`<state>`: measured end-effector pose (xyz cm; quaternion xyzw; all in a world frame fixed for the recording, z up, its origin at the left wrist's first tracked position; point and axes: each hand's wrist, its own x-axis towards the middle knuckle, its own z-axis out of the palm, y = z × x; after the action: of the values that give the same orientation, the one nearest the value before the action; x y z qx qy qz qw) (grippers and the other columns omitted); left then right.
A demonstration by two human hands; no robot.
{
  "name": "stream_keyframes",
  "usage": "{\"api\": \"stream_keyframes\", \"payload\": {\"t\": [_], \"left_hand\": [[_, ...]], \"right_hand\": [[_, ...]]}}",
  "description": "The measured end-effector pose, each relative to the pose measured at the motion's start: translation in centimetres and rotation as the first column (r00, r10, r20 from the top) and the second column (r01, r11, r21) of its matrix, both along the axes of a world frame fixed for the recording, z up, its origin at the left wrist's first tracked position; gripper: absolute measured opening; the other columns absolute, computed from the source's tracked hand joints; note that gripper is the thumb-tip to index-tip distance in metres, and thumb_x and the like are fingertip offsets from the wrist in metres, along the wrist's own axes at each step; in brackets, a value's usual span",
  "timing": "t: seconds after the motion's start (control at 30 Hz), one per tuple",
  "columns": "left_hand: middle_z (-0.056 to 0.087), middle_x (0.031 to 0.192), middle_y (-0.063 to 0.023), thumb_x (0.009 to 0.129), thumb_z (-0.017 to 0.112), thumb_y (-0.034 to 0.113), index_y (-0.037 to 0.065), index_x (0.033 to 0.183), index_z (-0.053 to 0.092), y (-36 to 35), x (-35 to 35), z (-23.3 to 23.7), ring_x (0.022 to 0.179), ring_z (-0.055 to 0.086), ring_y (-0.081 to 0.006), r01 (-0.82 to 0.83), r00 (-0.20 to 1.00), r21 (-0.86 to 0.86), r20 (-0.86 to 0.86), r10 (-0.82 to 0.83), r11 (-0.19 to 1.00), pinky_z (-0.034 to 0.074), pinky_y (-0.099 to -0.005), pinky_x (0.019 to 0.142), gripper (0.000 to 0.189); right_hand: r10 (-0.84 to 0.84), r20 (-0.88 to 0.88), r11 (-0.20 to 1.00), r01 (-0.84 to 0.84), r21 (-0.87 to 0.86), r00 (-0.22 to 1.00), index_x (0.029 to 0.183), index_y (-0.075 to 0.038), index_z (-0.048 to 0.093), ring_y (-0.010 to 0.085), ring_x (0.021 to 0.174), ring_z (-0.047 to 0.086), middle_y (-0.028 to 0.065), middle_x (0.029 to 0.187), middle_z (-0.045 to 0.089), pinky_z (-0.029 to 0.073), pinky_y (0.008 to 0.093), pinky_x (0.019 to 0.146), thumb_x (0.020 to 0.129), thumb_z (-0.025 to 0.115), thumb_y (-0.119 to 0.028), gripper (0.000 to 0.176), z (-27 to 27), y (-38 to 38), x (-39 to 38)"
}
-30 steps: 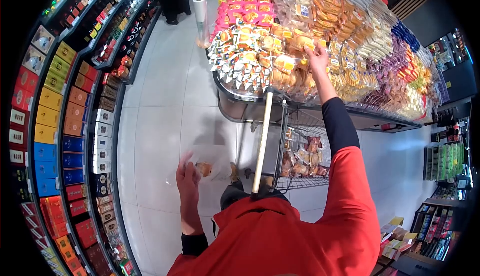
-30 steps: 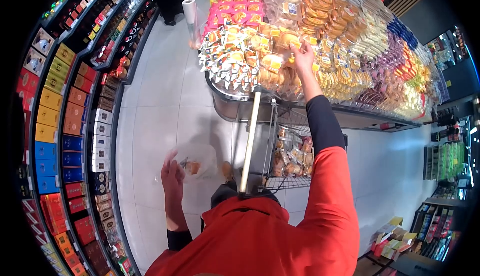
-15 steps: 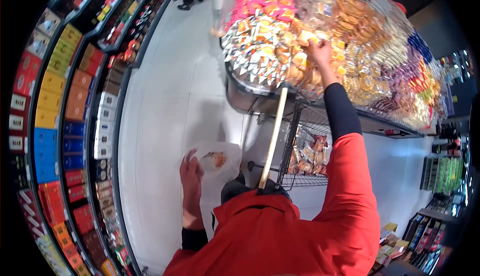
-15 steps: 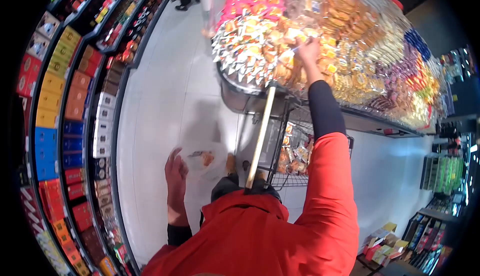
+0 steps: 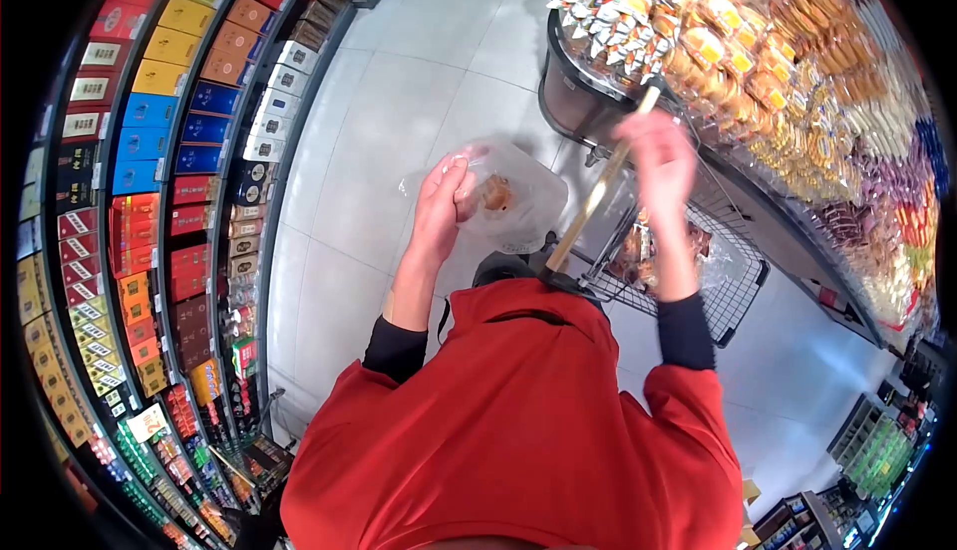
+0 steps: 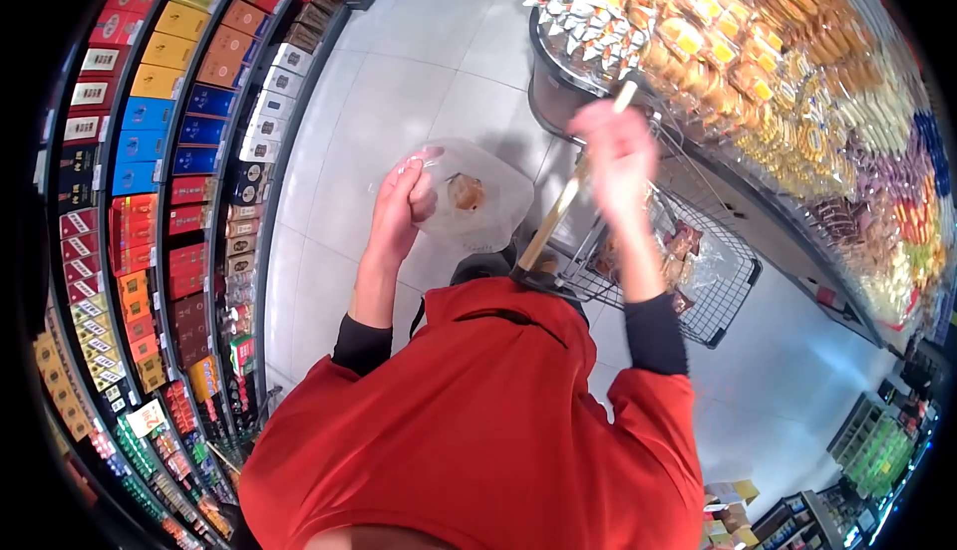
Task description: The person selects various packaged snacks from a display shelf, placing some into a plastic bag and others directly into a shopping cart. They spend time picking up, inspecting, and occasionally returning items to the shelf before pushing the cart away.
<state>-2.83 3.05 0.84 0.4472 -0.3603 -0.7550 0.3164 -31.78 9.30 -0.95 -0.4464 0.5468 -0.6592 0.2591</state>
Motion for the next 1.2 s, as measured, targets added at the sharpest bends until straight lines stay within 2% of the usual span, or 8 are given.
{"api": "stream_keyframes", "payload": {"t": [0.1,0.27,0.6,0.73,0.87,0.93,1.0,1.2], "left_hand": [[0.032,0.067,0.0101,0.108,0.042,0.024,0.003,0.126,0.058,1.8,-1.3,1.3,0.054,0.025,-0.0011,0.083,0.994,0.016,-0.077,-0.081,0.996,0.018,-0.0205,0.049,0.032],[0.03,0.066,0.0093,0.108,0.044,0.025,0.002,0.127,0.057,5.4,-3.5,3.1,0.053,0.025,-0.0018,0.186,0.981,-0.038,-0.054,-0.188,0.982,0.019,-0.0208,0.048,0.032],[0.033,0.067,0.0083,0.107,0.043,0.021,0.002,0.13,0.056,9.9,-3.1,2.9,0.053,0.028,-0.0019,0.136,0.989,-0.094,-0.036,-0.14,0.986,0.022,-0.0209,0.048,0.032],[0.033,0.068,0.0082,0.107,0.043,0.02,0.002,0.129,0.056,10.0,-2.5,2.5,0.054,0.028,-0.0023,0.096,0.993,-0.127,-0.058,-0.104,0.987,0.022,-0.021,0.049,0.031],[0.033,0.072,0.0069,0.106,0.047,0.02,0.001,0.128,0.056,9.5,-2.6,3.2,0.058,0.03,-0.0033,0.041,0.999,-0.176,0.004,-0.041,0.984,0.024,-0.0205,0.051,0.03],[0.033,0.073,0.0068,0.106,0.047,0.019,0.0,0.128,0.056,9.7,-2.3,3.4,0.059,0.03,-0.0034,-0.013,0.999,-0.19,0.042,0.021,0.982,0.025,-0.0204,0.052,0.03],[0.034,0.072,0.0066,0.105,0.048,0.018,0.001,0.126,0.057,9.7,-2.2,3.5,0.059,0.031,-0.0035,-0.043,0.999,-0.22,-0.025,0.039,0.974,0.027,-0.0202,0.053,0.028],[0.034,0.071,0.0071,0.105,0.048,0.014,0.001,0.124,0.058,9.7,-2.2,3.0,0.06,0.031,-0.0028,-0.044,0.999,-0.236,-0.019,0.041,0.971,0.027,-0.02,0.052,0.025]], "right_hand": [[0.618,0.032,0.74,-0.596,0.313,0.785,0.108,-0.005,0.069,0.0241,0.095,0.068,0.0112,0.109,0.071,0.053,0.0348,0.085,0.094,0.057,-0.001,0.019,-2.4,4.0,7.6],[0.327,-0.778,0.897,-0.435,0.077,0.536,0.111,-0.011,0.067,0.0271,0.113,0.055,0.0074,0.111,0.061,0.048,0.039,0.094,0.088,0.054,-0.011,0.026,-11.8,5.3,11.5],[0.684,-0.729,0.705,-0.266,0.657,0.011,0.114,-0.016,0.065,0.0223,0.112,0.061,0.0056,0.114,0.061,0.046,0.0318,0.101,0.094,0.049,-0.015,0.026,-13.8,9.0,10.4],[0.6,-0.8,0.782,-0.212,0.587,-0.001,0.111,-0.012,0.065,0.0213,0.106,0.063,0.0084,0.11,0.064,0.047,0.0311,0.098,0.093,0.048,-0.013,0.025,-11.5,9.6,10.5],[0.457,-0.651,0.866,-0.471,0.17,0.606,0.118,-0.005,0.063,0.0292,0.102,0.062,0.0132,0.114,0.066,0.048,0.0332,0.092,0.093,0.047,-0.011,0.031,-3.4,10.6,7.0],[0.42,-0.739,0.871,-0.463,0.164,0.527,0.135,0.0,0.053,0.0311,0.119,0.059,0.017,0.133,0.06,0.046,0.037,0.104,0.097,0.052,-0.01,0.04,0.2,11.3,5.3],[0.613,0.006,0.718,-0.56,0.413,0.79,0.14,0.002,0.048,0.0242,0.123,0.058,0.0148,0.135,0.059,0.043,0.036,0.107,0.1,0.055,-0.012,0.043,5.6,12.2,4.0],[0.418,0.564,0.838,-0.542,0.063,0.712,0.145,0.002,0.04,0.0174,0.12,0.06,0.0099,0.134,0.058,0.051,0.0319,0.098,0.103,0.054,-0.018,0.049,1.6,11.9,1.6]]}}
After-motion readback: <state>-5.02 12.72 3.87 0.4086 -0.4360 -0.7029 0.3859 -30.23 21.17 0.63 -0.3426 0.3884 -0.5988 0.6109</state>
